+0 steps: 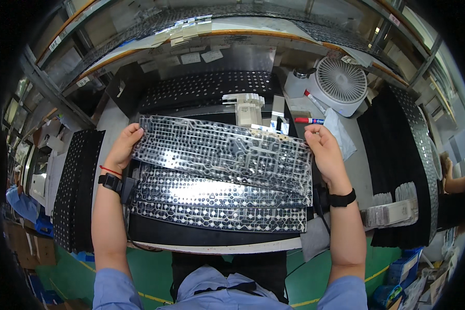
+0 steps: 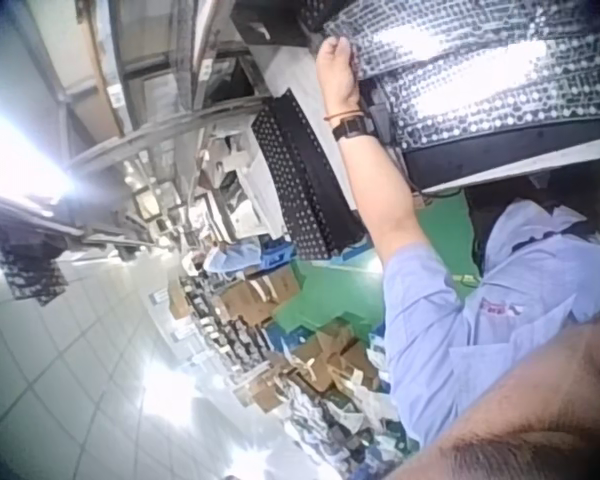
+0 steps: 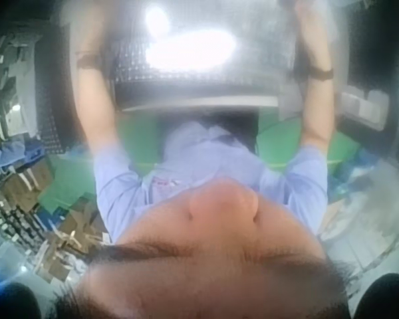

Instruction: The recorder is assembling and inspecting keyboard panels, aligning metal and plastic layers.

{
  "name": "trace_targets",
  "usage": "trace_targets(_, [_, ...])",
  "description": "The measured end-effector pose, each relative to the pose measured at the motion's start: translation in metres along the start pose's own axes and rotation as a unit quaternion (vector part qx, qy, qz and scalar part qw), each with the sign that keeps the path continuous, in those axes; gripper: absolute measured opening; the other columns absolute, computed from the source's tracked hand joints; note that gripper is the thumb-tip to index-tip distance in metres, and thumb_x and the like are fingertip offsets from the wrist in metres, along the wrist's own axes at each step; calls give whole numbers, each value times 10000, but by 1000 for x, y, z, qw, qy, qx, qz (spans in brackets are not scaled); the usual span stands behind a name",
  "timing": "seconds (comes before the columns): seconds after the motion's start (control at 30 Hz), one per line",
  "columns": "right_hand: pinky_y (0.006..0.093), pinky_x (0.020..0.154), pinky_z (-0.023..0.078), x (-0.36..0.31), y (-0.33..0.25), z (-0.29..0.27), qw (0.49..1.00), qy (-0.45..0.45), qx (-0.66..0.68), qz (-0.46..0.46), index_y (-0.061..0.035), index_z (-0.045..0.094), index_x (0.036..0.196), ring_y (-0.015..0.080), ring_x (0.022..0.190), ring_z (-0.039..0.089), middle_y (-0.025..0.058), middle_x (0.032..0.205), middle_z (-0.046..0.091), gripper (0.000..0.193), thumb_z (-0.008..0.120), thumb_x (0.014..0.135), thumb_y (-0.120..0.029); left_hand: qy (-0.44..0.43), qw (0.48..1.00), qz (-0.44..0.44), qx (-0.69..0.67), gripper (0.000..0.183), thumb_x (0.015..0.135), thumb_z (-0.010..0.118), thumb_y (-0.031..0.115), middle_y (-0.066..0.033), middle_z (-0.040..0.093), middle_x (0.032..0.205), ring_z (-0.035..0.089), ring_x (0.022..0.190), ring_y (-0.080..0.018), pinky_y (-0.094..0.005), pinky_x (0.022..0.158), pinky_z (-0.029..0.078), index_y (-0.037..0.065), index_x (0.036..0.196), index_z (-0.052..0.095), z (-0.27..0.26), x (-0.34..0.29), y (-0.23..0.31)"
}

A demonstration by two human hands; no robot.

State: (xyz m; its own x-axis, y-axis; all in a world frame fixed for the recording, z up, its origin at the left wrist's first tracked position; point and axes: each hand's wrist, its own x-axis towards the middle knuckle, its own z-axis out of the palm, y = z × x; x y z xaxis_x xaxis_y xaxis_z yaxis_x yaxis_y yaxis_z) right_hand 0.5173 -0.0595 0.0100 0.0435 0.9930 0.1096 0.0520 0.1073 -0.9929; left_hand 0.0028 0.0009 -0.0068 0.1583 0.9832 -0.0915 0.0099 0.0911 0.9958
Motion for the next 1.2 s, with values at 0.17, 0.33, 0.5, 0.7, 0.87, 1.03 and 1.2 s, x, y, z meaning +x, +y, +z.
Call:
trace_targets(0.17, [198,693,432,0,-7,4,999,-28,24,40,-15,578,1095,34,748,549,-10,852,637,154,535,996,-125,42,998,26,-48,119,994,541,161,28,636,890,581,787,-44,-211,742,478,60,1000,604,-2,-1,2])
trace_targets(0.33, [205,712,444,-1,-7,1,998,-59,-4,23,-19,578,1028,46,736,567,6,834,663,110,549,991,-119,63,995,21,-71,127,1001,531,178,47,612,845,548,745,-32,-212,714,457,74,1000,604,8,-1,6])
trace_targets(0.5, [167,598,409,0,-7,0,998,-32,-38,23,-45,570,993,13,603,492,-58,681,551,106,560,990,-150,51,996,40,-56,136,1004,538,211,71,536,702,437,586,-21,-193,547,356,92,965,593,-7,-2,4])
trace_targets(0.7, [186,550,433,-1,-5,2,1000,1,-22,12,-60,546,986,39,529,493,-25,671,559,174,506,1019,-225,57,993,67,-78,240,1032,478,299,24,592,717,457,513,-52,-180,480,338,100,936,572,-8,-2,5])
trace_targets(0.87, [180,530,386,-6,-17,10,995,61,36,68,-67,543,999,34,562,484,-33,712,562,323,435,1035,-369,77,990,26,-115,366,1044,403,409,-29,655,823,621,661,-87,-197,561,451,90,984,574,11,-12,21])
trace_targets(1.03, [189,537,347,-2,-9,2,999,0,-48,12,-41,564,1106,8,616,459,-60,746,575,155,561,972,-119,46,996,46,-67,238,981,569,167,5,665,901,634,827,-64,-220,730,519,58,1191,580,18,-11,18])
trace_targets(1.2, [172,567,361,-4,-14,7,999,-2,-33,27,-28,532,1249,7,660,501,-33,800,627,304,570,948,-39,42,998,-7,51,184,984,562,181,28,636,826,592,736,-31,-188,656,489,69,1131,572,0,-5,11])
